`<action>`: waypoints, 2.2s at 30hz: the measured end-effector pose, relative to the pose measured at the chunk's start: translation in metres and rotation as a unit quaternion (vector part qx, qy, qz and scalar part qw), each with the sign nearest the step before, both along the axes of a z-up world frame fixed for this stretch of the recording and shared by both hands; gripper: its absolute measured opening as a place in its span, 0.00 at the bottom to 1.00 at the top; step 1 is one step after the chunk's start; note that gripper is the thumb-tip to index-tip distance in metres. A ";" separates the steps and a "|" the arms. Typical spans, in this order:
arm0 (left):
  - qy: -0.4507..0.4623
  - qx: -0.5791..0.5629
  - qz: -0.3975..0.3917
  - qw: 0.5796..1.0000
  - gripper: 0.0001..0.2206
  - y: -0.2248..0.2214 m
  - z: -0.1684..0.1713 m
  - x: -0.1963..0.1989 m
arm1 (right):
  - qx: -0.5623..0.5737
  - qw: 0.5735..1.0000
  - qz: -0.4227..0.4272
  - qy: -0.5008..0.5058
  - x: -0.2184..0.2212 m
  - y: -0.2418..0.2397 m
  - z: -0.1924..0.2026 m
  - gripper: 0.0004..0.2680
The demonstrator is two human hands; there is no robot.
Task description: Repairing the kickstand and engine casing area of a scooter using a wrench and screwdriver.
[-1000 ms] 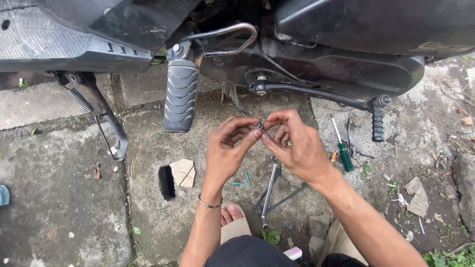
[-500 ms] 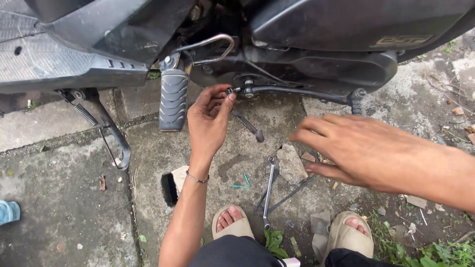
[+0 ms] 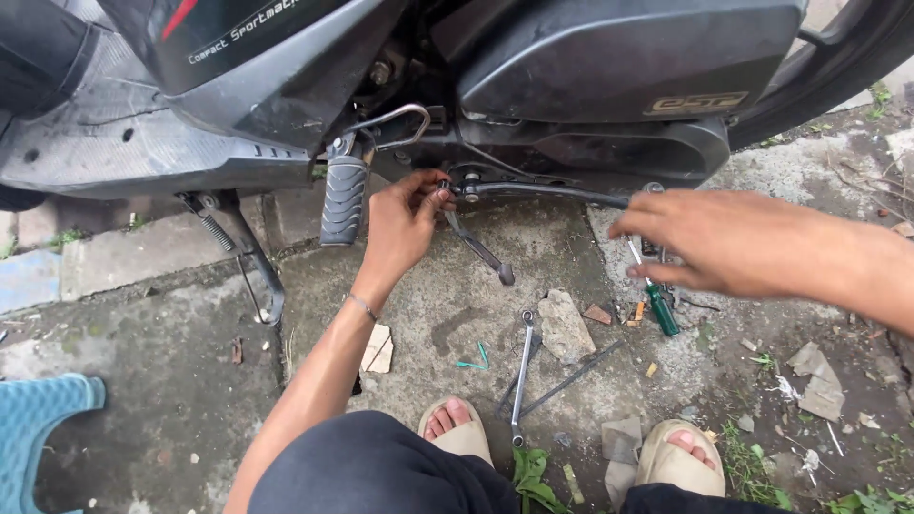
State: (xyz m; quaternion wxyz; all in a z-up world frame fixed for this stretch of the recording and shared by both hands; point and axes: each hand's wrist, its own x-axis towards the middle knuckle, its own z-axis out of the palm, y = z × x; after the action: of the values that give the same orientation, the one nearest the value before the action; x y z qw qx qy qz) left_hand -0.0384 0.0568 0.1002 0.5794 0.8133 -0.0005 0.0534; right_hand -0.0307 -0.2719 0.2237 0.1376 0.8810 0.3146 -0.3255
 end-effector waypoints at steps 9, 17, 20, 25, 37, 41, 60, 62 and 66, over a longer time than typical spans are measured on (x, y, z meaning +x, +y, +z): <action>-0.012 0.156 -0.012 0.988 0.14 0.006 0.014 -0.001 | 0.101 0.994 0.039 0.028 0.024 -0.029 -0.049 0.20; 0.066 0.228 -0.080 0.968 0.09 0.012 0.021 0.018 | 0.056 0.997 0.029 0.042 0.030 -0.013 -0.026 0.19; 0.140 0.268 -0.100 0.948 0.16 -0.002 0.031 0.011 | 0.006 1.000 0.024 0.004 0.029 -0.006 -0.024 0.12; 0.056 0.408 -0.102 0.906 0.18 -0.010 0.012 0.002 | 0.062 0.989 0.082 -0.111 0.036 -0.018 -0.048 0.11; 0.013 0.463 -0.029 0.886 0.14 -0.001 -0.043 0.027 | 0.103 0.934 0.286 -0.185 0.071 -0.048 -0.093 0.14; 0.044 0.419 -0.015 0.907 0.13 0.008 -0.038 0.038 | 0.126 0.959 0.203 -0.153 0.059 -0.030 -0.058 0.06; -0.002 0.290 -0.046 0.956 0.21 0.014 -0.021 0.033 | 0.237 0.968 -0.009 -0.083 0.037 -0.028 -0.058 0.08; -0.003 0.308 -0.050 0.950 0.20 0.015 -0.020 0.033 | 0.243 0.966 -0.010 -0.084 0.034 -0.027 -0.056 0.08; -0.008 0.374 -0.061 0.925 0.17 0.017 -0.020 0.035 | 0.253 0.964 -0.005 -0.083 0.031 -0.022 -0.048 0.08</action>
State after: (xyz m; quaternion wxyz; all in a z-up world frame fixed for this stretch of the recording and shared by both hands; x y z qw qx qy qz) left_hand -0.0032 0.0734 0.0801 0.2352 0.9689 -0.0747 0.0205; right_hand 0.0006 -0.2937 0.1756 -0.0660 0.9128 0.3693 -0.1614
